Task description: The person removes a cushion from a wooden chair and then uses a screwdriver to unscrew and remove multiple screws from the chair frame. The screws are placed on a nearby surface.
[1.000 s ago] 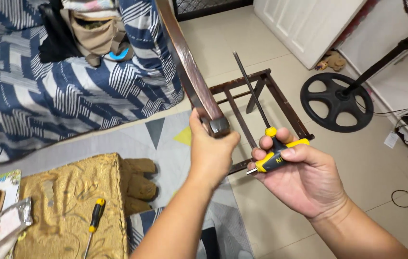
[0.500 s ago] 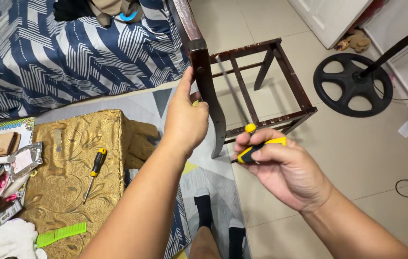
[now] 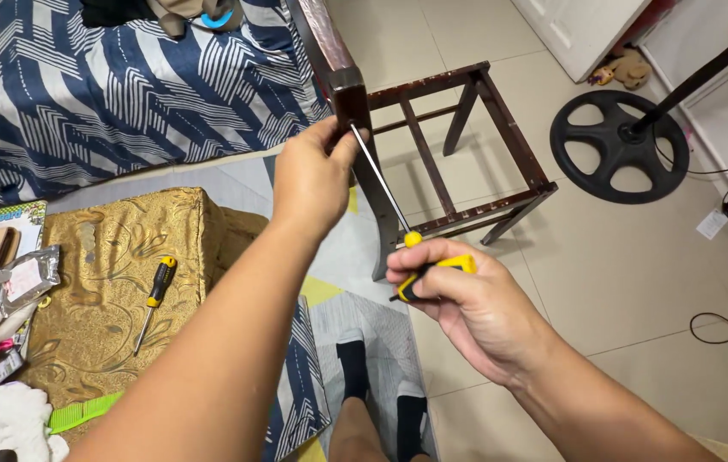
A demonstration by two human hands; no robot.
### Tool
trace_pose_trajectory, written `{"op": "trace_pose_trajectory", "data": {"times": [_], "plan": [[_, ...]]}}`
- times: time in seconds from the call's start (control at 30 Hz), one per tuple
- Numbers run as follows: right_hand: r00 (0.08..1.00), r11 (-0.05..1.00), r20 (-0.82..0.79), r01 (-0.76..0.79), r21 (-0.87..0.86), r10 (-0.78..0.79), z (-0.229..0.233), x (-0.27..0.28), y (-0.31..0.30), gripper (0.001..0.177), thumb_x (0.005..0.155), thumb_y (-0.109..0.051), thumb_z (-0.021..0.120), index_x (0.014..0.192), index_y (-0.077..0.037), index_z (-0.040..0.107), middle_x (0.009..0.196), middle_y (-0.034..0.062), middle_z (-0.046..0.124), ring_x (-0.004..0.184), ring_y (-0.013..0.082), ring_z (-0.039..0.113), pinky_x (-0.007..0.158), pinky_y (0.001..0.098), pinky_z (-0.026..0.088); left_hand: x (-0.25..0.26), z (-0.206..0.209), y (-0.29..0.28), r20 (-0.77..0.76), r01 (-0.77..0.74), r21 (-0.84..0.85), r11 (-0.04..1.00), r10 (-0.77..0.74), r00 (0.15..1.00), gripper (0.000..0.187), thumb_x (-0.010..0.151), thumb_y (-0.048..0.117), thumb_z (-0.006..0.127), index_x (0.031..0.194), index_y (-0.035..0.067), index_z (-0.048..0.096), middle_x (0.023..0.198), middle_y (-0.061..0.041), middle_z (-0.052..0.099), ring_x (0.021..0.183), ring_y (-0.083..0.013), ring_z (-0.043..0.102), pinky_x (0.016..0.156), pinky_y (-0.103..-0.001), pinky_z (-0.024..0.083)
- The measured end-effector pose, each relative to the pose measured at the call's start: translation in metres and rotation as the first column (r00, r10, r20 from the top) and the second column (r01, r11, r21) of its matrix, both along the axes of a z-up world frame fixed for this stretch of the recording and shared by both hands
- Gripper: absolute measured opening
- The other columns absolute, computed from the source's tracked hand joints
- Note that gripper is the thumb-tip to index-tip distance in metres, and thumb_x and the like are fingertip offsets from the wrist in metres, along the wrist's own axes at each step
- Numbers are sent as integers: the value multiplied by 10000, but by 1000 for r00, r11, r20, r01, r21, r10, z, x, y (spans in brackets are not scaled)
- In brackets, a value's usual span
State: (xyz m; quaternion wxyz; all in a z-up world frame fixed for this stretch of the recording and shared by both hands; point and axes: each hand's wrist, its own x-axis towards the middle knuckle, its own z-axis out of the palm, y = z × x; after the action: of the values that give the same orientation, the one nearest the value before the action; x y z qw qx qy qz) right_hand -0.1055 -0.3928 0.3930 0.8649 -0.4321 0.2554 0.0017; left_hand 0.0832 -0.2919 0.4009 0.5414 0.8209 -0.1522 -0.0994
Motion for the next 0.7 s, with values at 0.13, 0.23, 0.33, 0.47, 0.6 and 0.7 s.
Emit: {"op": "trace_pose_trajectory", "data": {"times": [0.13,0.23,0.33,0.47,0.6,0.7], "plan": [[999,996,9,47,71,-47,-8,-9,-1,262,794,104,542,1018,46,666,1085,140,692,1032,223,662,973,372,532,-14,-5,-1,76,-28,-24,999,30,997,260,917,249,699,1140,123,743,902,-72,776,811,-148,727,763,-308,539],[999,991,2,51,123,-51,-9,-10,1,265,789,93,554,1018,31,674,1075,142,684,1033,221,656,971,380,522,-7,-7,-2,24,65,-71,995,-64,998,299,926,188,646,1204,110,721,963,-70,795,855,-156,732,791,-296,547],[997,974,-28,74,213,-70,-5,-9,6,264,768,90,562,984,-21,663,1071,119,677,1031,221,650,975,408,519,-3,-7,-1,-132,120,-206,971,-149,980,357,943,166,589,1281,100,683,1116,-30,774,986,-120,702,867,-267,516],[987,863,103,57,502,-125,-1,-9,14,277,793,92,580,994,-85,649,1037,90,634,976,237,608,944,451,485,-7,-8,-2,-295,-2,-187,982,-54,954,401,974,172,490,1323,105,676,965,-71,714,797,-149,600,744,-310,515],[985,862,78,95,498,-153,-2,-7,22,222,770,77,576,903,-93,625,1014,82,650,955,221,624,945,457,507,-10,-11,2,-225,25,-158,987,-61,972,470,941,112,441,1377,121,616,952,-8,707,773,-90,611,740,-277,514],[989,971,130,39,237,-72,-3,-5,23,146,821,74,618,895,-48,652,1003,75,630,931,194,601,937,402,507,-10,-15,7,-124,73,-157,985,-93,988,550,911,53,433,1439,124,573,935,-22,694,754,-89,595,712,-266,520]]}}
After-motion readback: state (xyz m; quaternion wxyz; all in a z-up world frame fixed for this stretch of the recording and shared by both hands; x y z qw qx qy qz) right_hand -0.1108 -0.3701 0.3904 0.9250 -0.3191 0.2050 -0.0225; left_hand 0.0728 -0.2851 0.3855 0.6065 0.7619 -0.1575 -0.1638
